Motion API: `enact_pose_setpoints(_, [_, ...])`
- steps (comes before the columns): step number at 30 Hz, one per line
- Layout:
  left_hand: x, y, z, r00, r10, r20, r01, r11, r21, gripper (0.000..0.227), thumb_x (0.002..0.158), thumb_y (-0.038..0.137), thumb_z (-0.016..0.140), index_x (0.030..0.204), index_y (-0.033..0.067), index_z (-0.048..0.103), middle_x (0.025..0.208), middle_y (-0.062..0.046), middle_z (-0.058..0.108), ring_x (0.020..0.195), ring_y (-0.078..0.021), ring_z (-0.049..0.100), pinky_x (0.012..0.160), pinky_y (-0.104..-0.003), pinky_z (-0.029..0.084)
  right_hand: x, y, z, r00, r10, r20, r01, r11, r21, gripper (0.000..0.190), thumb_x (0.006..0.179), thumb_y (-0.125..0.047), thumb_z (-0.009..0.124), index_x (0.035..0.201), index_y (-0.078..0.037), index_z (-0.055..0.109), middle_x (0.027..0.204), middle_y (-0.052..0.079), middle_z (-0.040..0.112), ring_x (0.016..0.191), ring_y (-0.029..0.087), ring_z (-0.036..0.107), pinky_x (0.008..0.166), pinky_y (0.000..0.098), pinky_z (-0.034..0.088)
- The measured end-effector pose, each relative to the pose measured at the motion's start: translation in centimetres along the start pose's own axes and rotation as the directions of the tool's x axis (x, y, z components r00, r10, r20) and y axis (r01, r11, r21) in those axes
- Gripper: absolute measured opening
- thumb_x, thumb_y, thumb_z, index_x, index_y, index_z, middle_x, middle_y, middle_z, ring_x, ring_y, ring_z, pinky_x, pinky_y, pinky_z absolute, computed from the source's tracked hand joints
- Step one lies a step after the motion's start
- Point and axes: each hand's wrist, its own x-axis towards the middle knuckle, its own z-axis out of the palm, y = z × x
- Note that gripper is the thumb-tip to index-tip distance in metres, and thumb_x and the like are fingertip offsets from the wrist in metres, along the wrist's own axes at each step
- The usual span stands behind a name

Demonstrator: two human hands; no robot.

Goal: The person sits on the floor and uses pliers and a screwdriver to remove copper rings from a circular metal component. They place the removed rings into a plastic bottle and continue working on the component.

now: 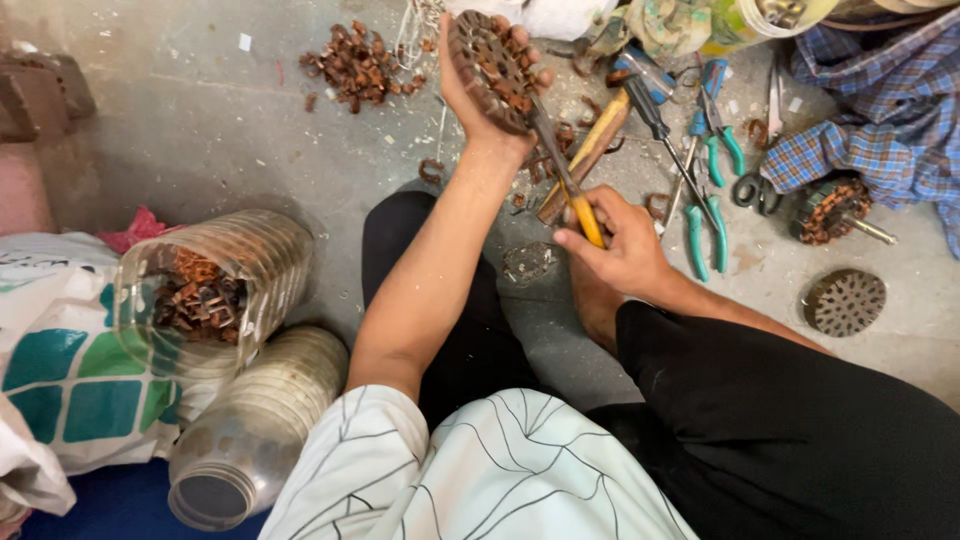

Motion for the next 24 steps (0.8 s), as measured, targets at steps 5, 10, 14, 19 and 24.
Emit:
enact_pose_setpoints(5, [-0.3, 0.0, -0.3, 0.991, -0.059, -0.123, 0.072, 0.992, 0.106, 0.064, 0.093, 0.072, 0.054, 0.105, 0.0107, 0.065, 0.1, -0.009, 0.07, 0.086, -0.0234, 0.065, 0.069, -0.046, 0.054, 0.6, -0.2, -1.1, 0.99, 0.138, 0.001, -0.132, 0.955, -0.267, 0.031, 0.09, -0.019, 0.08, 0.106, -0.002, 0.061, 0.075, 0.009, 0.063, 0.062, 0.017, 0.06, 0.06, 0.0321, 0.048])
enact_pose_setpoints(10, [0.1, 0.7, -1.3, 0.971, -0.159, -0.18, 0.185, 0.973, 0.14, 0.074, 0.079, 0.074, 0.054, 0.125, 0.0164, 0.061, 0.135, -0.007, 0.057, 0.124, -0.0311, 0.053, 0.101, -0.064, 0.041, 0.4, 0.2, -4.1, 0.977, 0.081, 0.198, -0.121, 0.972, 0.2, 0.029, 0.096, -0.017, 0.073, 0.112, -0.004, 0.053, 0.118, 0.01, 0.063, 0.103, 0.014, 0.058, 0.092, 0.0286, 0.048])
enact_pose_setpoints(14, [0.8, 1.7, -1.1, 0.983, -0.166, -0.082, 0.173, 0.981, 0.086, 0.067, 0.082, 0.071, 0.058, 0.122, 0.0168, 0.059, 0.126, -0.006, 0.056, 0.125, -0.0347, 0.051, 0.103, -0.073, 0.035, -0.9, 1.6, -6.1, 0.941, 0.146, 0.305, -0.258, 0.894, 0.367, 0.023, 0.098, -0.015, 0.068, 0.111, -0.007, 0.05, 0.134, 0.008, 0.061, 0.119, 0.014, 0.055, 0.101, 0.0299, 0.045])
enact_pose_setpoints(19, [1.3, 2.3, -1.5, 0.979, -0.104, -0.175, 0.121, 0.988, 0.092, 0.048, 0.085, 0.066, 0.061, 0.101, 0.0216, 0.06, 0.097, 0.0, 0.059, 0.098, -0.0283, 0.056, 0.097, -0.081, 0.038, -2.6, 4.7, -7.0, 0.949, 0.312, 0.053, -0.312, 0.95, 0.005, 0.028, 0.095, -0.013, 0.066, 0.121, -0.008, 0.056, 0.11, 0.006, 0.055, 0.099, 0.017, 0.059, 0.081, 0.0343, 0.055])
enact_pose_setpoints(24, [1.1, 3.3, -1.4, 0.951, -0.1, -0.292, 0.162, 0.967, 0.197, 0.046, 0.079, 0.064, 0.06, 0.092, 0.0204, 0.062, 0.085, 0.0, 0.061, 0.08, -0.0234, 0.061, 0.091, -0.077, 0.042, -2.9, 7.7, -8.4, 0.974, 0.171, -0.15, -0.204, 0.95, -0.236, 0.024, 0.097, -0.006, 0.068, 0.12, -0.004, 0.061, 0.112, 0.011, 0.056, 0.106, 0.024, 0.06, 0.094, 0.036, 0.05])
